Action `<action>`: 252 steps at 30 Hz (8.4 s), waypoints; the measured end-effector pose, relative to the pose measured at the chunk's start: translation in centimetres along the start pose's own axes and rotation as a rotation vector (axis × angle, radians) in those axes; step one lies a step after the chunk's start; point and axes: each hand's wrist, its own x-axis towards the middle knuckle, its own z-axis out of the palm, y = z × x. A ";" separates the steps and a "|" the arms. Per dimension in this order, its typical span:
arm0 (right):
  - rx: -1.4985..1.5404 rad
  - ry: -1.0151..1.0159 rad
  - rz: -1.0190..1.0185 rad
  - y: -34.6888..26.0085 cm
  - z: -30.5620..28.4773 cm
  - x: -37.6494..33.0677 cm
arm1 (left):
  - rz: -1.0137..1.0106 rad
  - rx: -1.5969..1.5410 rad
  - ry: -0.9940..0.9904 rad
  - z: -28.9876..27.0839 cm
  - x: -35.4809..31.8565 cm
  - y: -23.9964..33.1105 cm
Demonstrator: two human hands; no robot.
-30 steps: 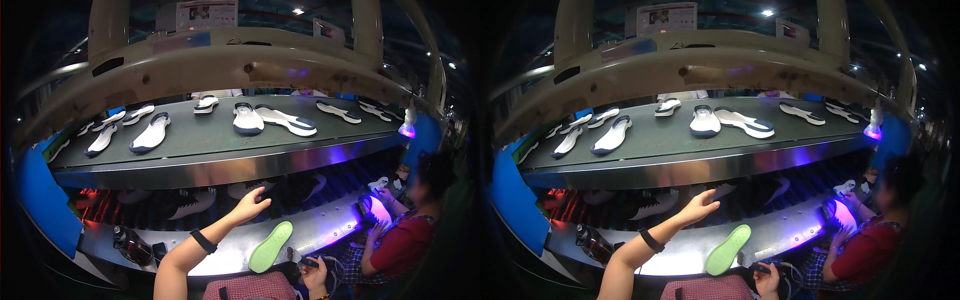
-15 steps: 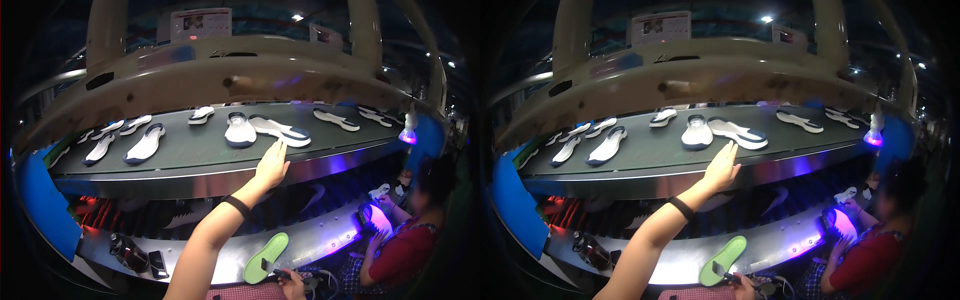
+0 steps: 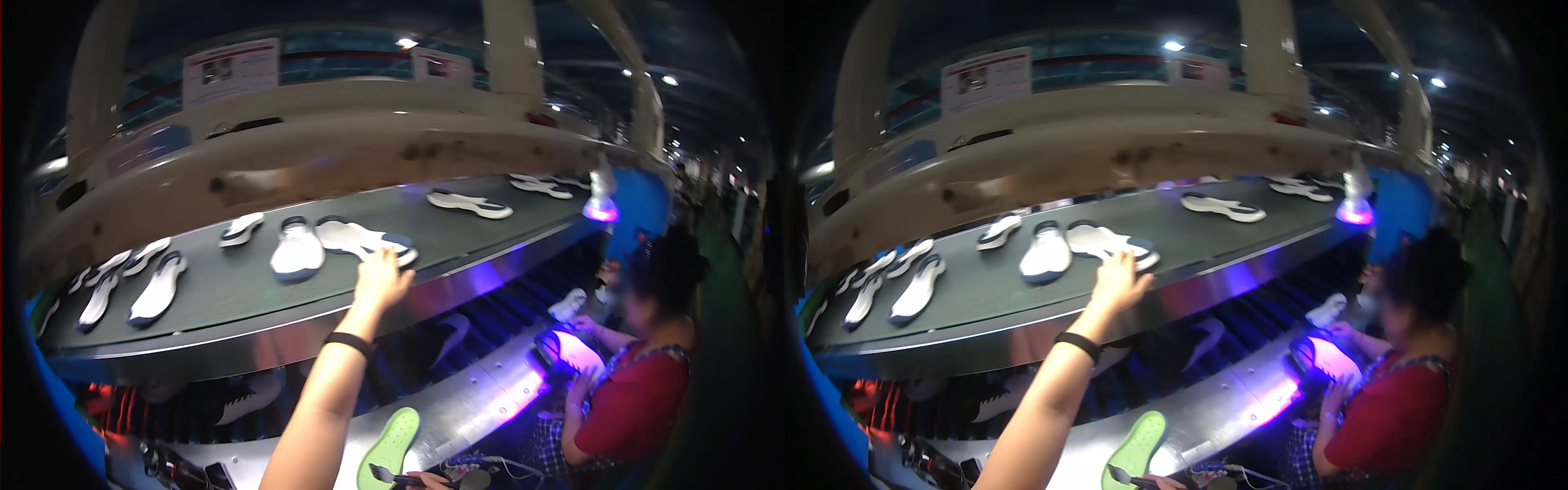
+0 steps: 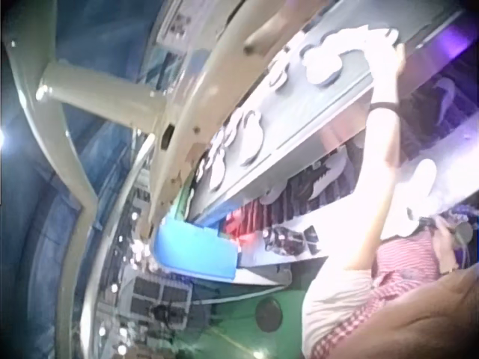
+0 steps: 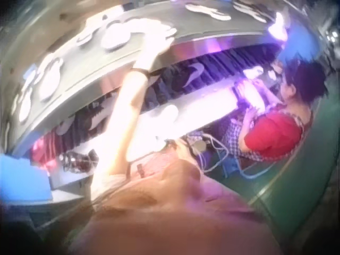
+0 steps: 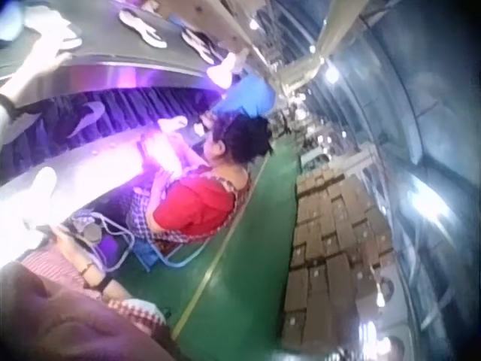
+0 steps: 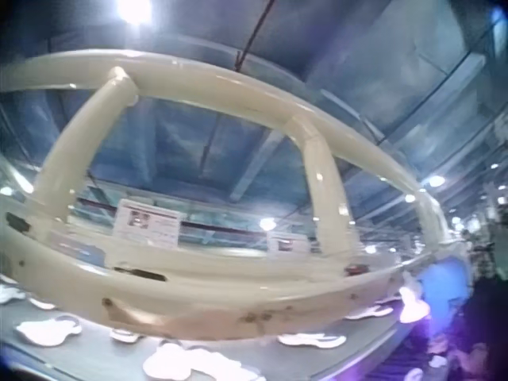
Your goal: Apply adhesive to the edges and interior of shoe soles using a brush.
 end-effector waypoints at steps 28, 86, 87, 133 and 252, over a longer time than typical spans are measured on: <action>-0.247 0.047 -0.177 -0.9 6.5 -0.9 | -0.595 -2.268 -0.143 -4.2 -12.7 -3.2; -0.580 -0.236 -0.101 -2.3 10.3 -4.1 | -1.194 -2.343 0.028 -6.0 -33.1 0.8; -0.581 -0.247 -0.098 -2.3 10.4 -4.2 | -1.203 -2.340 0.041 -6.0 -33.4 0.6; -0.520 -0.324 -0.030 -1.9 15.2 0.0 | -1.106 -2.368 0.057 -8.3 -43.3 -1.5; -1.077 -0.820 -0.398 -7.2 13.9 -4.3 | -0.702 -1.819 0.686 -12.9 -38.3 -4.5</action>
